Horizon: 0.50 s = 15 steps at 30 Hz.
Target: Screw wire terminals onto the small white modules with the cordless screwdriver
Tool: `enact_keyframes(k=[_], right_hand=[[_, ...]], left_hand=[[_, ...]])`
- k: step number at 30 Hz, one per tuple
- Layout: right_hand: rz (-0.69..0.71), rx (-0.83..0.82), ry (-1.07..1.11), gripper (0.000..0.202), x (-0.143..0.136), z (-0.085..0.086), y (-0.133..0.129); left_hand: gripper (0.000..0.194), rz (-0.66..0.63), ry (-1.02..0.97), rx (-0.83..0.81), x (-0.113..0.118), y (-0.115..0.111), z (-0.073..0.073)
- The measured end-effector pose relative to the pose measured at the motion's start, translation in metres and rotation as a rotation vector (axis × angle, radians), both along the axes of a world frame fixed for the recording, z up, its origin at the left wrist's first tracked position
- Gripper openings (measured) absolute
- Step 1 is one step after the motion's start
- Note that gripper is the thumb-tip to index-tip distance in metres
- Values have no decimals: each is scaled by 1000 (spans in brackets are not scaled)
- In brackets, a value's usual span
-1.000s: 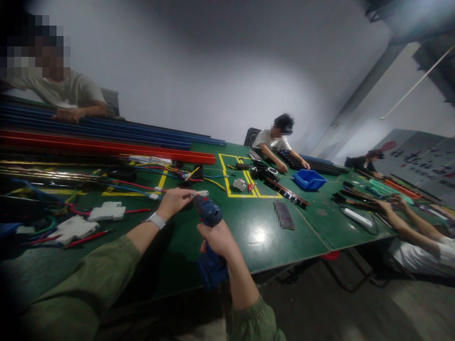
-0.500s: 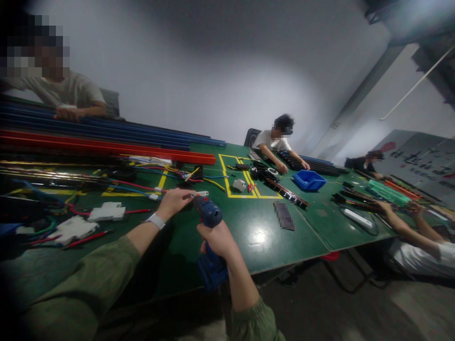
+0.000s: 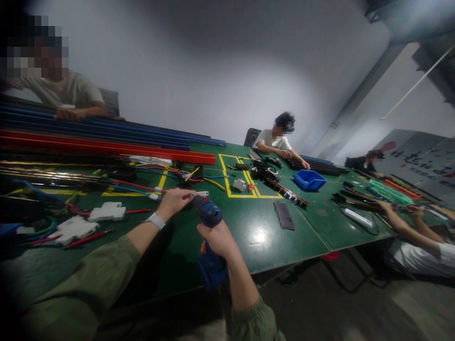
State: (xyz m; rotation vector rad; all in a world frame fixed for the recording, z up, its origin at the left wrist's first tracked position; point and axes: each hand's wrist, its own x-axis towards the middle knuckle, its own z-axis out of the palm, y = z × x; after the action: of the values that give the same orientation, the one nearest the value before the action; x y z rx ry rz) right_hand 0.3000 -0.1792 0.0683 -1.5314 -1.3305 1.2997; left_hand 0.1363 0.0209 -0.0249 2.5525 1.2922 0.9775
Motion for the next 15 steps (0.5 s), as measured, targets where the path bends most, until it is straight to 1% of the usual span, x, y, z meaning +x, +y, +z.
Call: enact_keyframes(k=[6,15], right_hand=[[7,49,0,15,2,-5,1],[-19,41,-3,16,0,-2,-1]], left_hand=[[34,12,4,21,0,1,-1],[33,10,27,-3,0,-1,3]])
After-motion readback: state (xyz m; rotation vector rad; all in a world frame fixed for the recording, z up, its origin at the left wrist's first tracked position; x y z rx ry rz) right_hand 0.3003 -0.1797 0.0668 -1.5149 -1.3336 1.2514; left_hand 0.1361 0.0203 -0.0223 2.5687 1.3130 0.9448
